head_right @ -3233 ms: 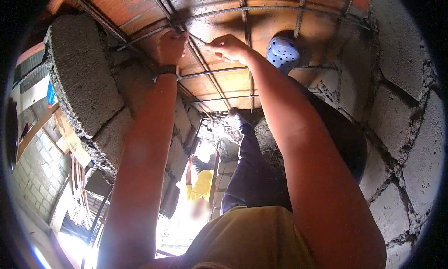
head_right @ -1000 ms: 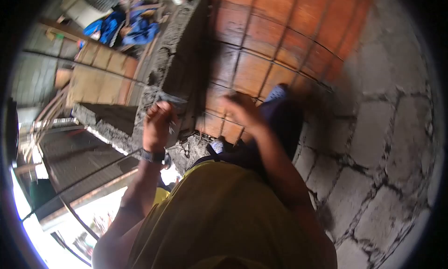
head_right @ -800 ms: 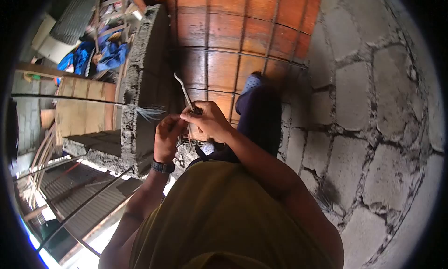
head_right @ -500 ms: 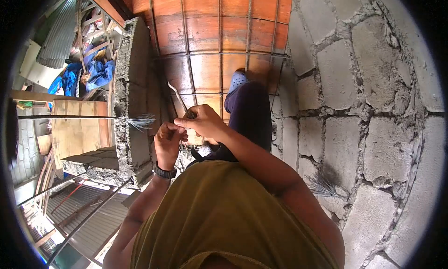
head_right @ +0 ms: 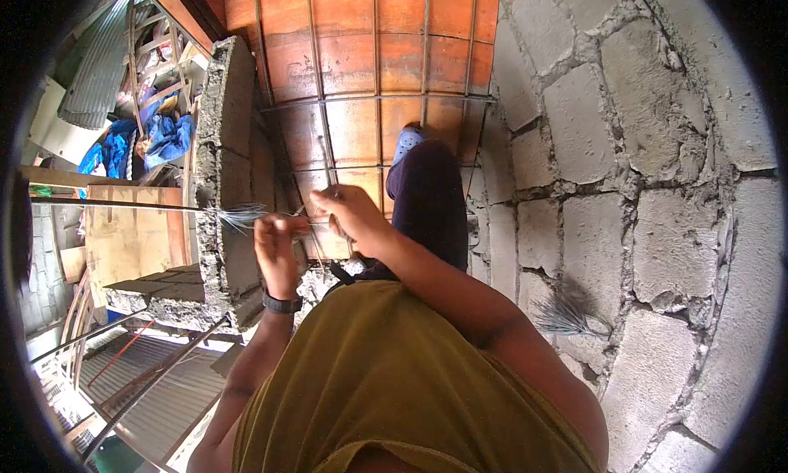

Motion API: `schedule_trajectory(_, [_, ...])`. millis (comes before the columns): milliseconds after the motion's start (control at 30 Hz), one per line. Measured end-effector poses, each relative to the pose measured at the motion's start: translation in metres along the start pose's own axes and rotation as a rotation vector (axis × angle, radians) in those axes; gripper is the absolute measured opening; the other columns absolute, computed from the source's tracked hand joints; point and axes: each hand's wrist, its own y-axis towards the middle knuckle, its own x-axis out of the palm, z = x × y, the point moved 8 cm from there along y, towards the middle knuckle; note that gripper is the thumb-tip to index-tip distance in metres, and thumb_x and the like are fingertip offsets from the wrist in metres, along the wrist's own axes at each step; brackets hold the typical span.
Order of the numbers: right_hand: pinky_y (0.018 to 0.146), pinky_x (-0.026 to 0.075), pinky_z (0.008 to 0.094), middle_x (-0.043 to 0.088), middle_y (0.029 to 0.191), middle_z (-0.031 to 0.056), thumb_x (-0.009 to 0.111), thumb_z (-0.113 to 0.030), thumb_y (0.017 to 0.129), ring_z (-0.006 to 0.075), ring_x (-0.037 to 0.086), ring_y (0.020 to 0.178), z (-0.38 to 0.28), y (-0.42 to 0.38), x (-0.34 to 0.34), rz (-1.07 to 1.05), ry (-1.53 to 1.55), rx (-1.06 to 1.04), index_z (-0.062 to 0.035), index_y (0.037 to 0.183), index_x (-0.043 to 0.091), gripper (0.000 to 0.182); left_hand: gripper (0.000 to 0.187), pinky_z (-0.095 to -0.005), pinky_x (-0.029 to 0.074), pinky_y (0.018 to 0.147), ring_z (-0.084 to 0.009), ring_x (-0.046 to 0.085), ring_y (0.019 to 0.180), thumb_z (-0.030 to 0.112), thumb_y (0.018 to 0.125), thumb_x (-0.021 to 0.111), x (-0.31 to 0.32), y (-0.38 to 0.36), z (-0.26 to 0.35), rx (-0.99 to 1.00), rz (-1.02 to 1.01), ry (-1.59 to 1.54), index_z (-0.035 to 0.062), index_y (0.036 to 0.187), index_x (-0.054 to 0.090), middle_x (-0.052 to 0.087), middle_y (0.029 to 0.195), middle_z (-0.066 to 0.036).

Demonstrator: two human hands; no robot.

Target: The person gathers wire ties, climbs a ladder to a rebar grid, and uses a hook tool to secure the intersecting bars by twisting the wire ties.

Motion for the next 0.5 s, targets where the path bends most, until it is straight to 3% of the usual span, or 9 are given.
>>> schedule_trajectory(33, [0.047,0.04,0.027,0.063,0.073,0.0053,0.063,-0.029,0.092,0.0109,0.052,0.051,-0.019,-0.003,-0.003,0.004,-0.064,-0.067,-0.0008,0.083,0.061,0.03,0.015,-0.0265,0.048,0.067,-0.0111,0.058,0.069,0.008,0.098,0.052,-0.011,0.0,-0.006,-0.07,0.105,-0.182,0.0047,0.084,0.055,0.061,0.076,-0.004])
schedule_trajectory(100, [0.055,0.044,0.0329,0.063,0.073,0.0105,0.063,-0.029,0.092,0.0172,0.057,0.058,-0.032,0.007,-0.031,0.142,-0.642,-0.291,0.0017,0.085,0.06,0.031,0.018,-0.0277,0.042,0.063,-0.0111,0.047,0.059,0.017,0.096,0.056,-0.051,0.003,-0.05,-0.44,0.293,-0.576,0.0106,0.08,0.054,0.05,0.067,0.001])
schedule_trajectory(167, [0.062,0.046,0.037,0.062,0.074,0.015,0.062,-0.028,0.092,0.021,0.061,0.067,-0.058,-0.006,-0.03,0.097,-0.64,-0.297,0.0026,0.088,0.06,0.03,0.02,-0.0292,0.041,0.063,-0.0117,0.044,0.057,0.019,0.093,0.061,-0.073,0.011,-0.067,-0.622,0.303,-0.718,0.0138,0.075,0.054,0.046,0.064,0.003])
schedule_trajectory(233, [0.057,0.043,0.0319,0.057,0.069,0.0055,0.065,-0.028,0.092,0.0114,0.051,0.062,-0.07,-0.008,-0.016,-0.127,-0.745,-0.381,0.0006,0.088,0.057,0.03,0.024,-0.0339,0.042,0.063,-0.0134,0.044,0.058,0.024,0.09,0.064,-0.08,0.011,-0.055,-0.641,0.299,-0.716,0.0158,0.071,0.054,0.047,0.063,0.003])
schedule_trajectory(267, [0.06,0.044,0.0365,0.057,0.069,0.012,0.067,-0.027,0.089,0.0214,0.058,0.063,-0.075,-0.013,-0.01,-0.191,-0.832,-0.414,0.0006,0.089,0.057,0.029,0.021,-0.0353,0.045,0.066,-0.0146,0.05,0.061,0.026,0.092,0.061,-0.077,0.016,-0.055,-0.627,0.188,-0.748,0.0148,0.075,0.056,0.052,0.067,0.001])
schedule_trajectory(300, [0.06,0.044,0.0365,0.057,0.069,0.012,0.067,-0.027,0.089,0.0214,0.058,0.063,-0.075,-0.023,-0.007,-0.189,-0.829,-0.4,0.0006,0.089,0.057,0.029,0.02,-0.0368,0.047,0.069,-0.0159,0.055,0.065,0.029,0.094,0.059,-0.076,0.01,-0.053,-0.619,0.086,-0.774,0.0137,0.08,0.059,0.057,0.07,0.0])
schedule_trajectory(367, [0.065,0.047,0.0426,0.063,0.078,0.0175,0.064,-0.024,0.087,0.0349,0.062,0.072,-0.081,-0.03,0.019,-0.328,-1.066,-0.453,-0.0026,0.093,0.06,0.023,0.022,-0.0396,0.049,0.074,-0.0184,0.059,0.072,0.031,0.096,0.056,-0.041,0.01,-0.037,-0.628,0.052,-0.644,0.0116,0.087,0.06,0.061,0.078,-0.004])
schedule_trajectory(433, [0.069,0.047,0.0434,0.063,0.083,0.0164,0.065,-0.028,0.086,0.0353,0.062,0.078,-0.081,-0.029,0.034,-0.315,-1.054,-0.592,-0.0049,0.092,0.061,0.025,0.03,-0.0444,0.052,0.085,-0.0263,0.066,0.091,0.032,0.1,0.048,-0.001,0.005,-0.035,-0.666,-0.115,-0.415,0.004,0.103,0.058,0.066,0.098,-0.015])
schedule_trajectory(500, [0.07,0.047,0.0426,0.063,0.084,0.0163,0.065,-0.03,0.087,0.0338,0.063,0.079,-0.084,-0.025,0.044,-0.295,-0.911,-0.718,-0.0048,0.09,0.062,0.026,0.034,-0.0401,0.054,0.08,-0.0262,0.066,0.086,0.029,0.102,0.041,0.041,-0.007,-0.021,-0.573,-0.189,-0.411,-0.0005,0.108,0.057,0.065,0.098,-0.016])
